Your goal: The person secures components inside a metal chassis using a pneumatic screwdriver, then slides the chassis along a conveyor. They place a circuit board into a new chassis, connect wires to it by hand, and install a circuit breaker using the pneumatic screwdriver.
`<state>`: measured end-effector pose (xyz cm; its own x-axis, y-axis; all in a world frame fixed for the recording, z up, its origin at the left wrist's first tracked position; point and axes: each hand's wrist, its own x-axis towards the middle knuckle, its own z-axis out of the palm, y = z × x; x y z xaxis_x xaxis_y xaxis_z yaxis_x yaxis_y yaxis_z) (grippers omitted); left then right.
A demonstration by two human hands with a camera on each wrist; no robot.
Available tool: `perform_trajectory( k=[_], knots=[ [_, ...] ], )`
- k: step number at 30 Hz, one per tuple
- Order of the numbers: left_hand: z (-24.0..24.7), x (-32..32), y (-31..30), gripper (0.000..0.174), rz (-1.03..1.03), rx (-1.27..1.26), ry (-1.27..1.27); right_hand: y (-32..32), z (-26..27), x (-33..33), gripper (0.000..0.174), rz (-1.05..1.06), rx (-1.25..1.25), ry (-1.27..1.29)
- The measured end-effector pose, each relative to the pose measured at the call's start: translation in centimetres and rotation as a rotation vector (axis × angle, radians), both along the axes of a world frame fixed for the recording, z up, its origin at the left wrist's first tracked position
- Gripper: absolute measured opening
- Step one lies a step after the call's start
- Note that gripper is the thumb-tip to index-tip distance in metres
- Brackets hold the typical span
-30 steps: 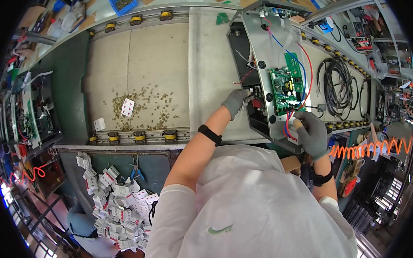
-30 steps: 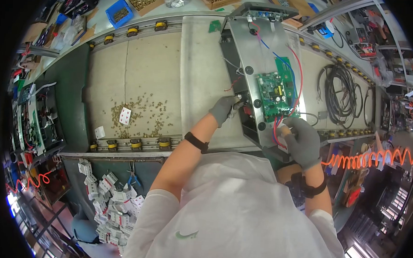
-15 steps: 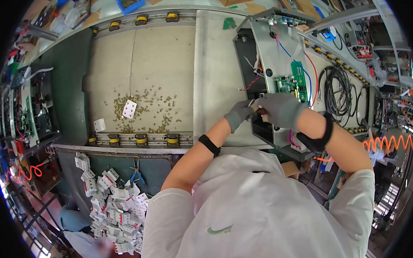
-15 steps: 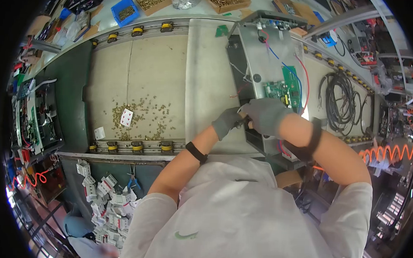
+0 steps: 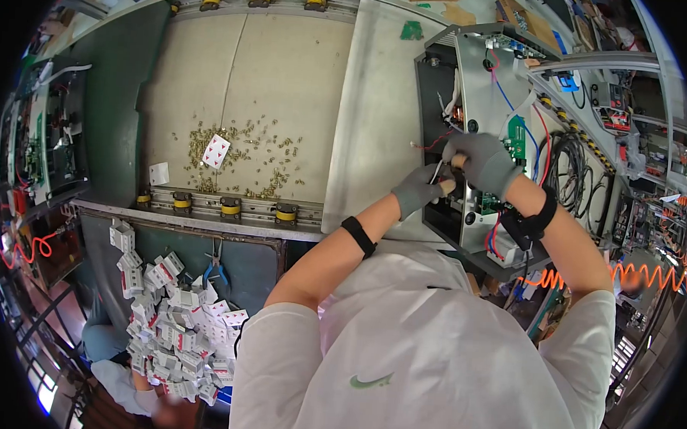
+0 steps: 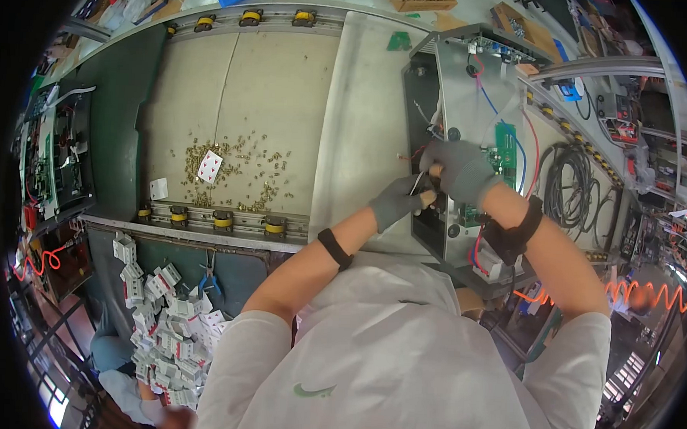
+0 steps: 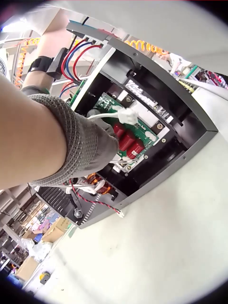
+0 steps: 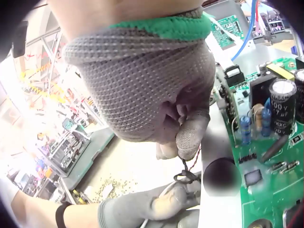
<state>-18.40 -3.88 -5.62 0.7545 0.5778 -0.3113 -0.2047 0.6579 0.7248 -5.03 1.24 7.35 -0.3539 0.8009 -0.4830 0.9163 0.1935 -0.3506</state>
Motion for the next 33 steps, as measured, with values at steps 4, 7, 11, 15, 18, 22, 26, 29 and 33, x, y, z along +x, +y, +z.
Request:
perform_trajectory(
  k=[4,7,11,15,18,22,26,29,33],
  knots=[
    [-1.3,1.8,-0.7,0.022,0.117,0.303,0.149,1.1,3.2,-0.7,0.022,-0.115,0.187,0.249],
    [0.3,0.9,0.8,0.02,0.016,0.174,0.095,0.6,5.6,-1.8,0.03,0.159,0.478,0.259],
    [0.7,0.8,1.5,0.016,-0.03,0.178,0.193,-1.2,8.2,-1.1,0.03,0.199,0.582,0.091],
    [0.9,0.9,1.0,0.019,-0.03,0.223,0.227,-1.6,7.5,0.9,0.024,0.066,0.628,0.029],
    [2.8,-0.9,2.3,0.023,-0.086,0.031,0.243,-1.6,8.1,0.1,0.023,0.08,0.63,-0.017],
    [6.8,-5.3,6.1,0.023,-0.154,0.647,0.742,-1.5,7.7,-0.8,0.026,0.131,0.646,-0.028],
    [9.0,-5.7,7.8,0.025,-0.027,0.967,0.679,0.3,6.3,-1.4,0.025,0.073,0.583,0.126],
    [11.8,-5.6,8.7,0.024,0.044,0.764,0.522,1.6,6.4,-2.1,0.021,-0.341,0.123,0.357],
    [10.1,-4.5,7.8,0.024,0.188,0.349,0.236,1.9,5.4,-1.3,0.022,-0.53,-0.019,0.508]
  ],
)
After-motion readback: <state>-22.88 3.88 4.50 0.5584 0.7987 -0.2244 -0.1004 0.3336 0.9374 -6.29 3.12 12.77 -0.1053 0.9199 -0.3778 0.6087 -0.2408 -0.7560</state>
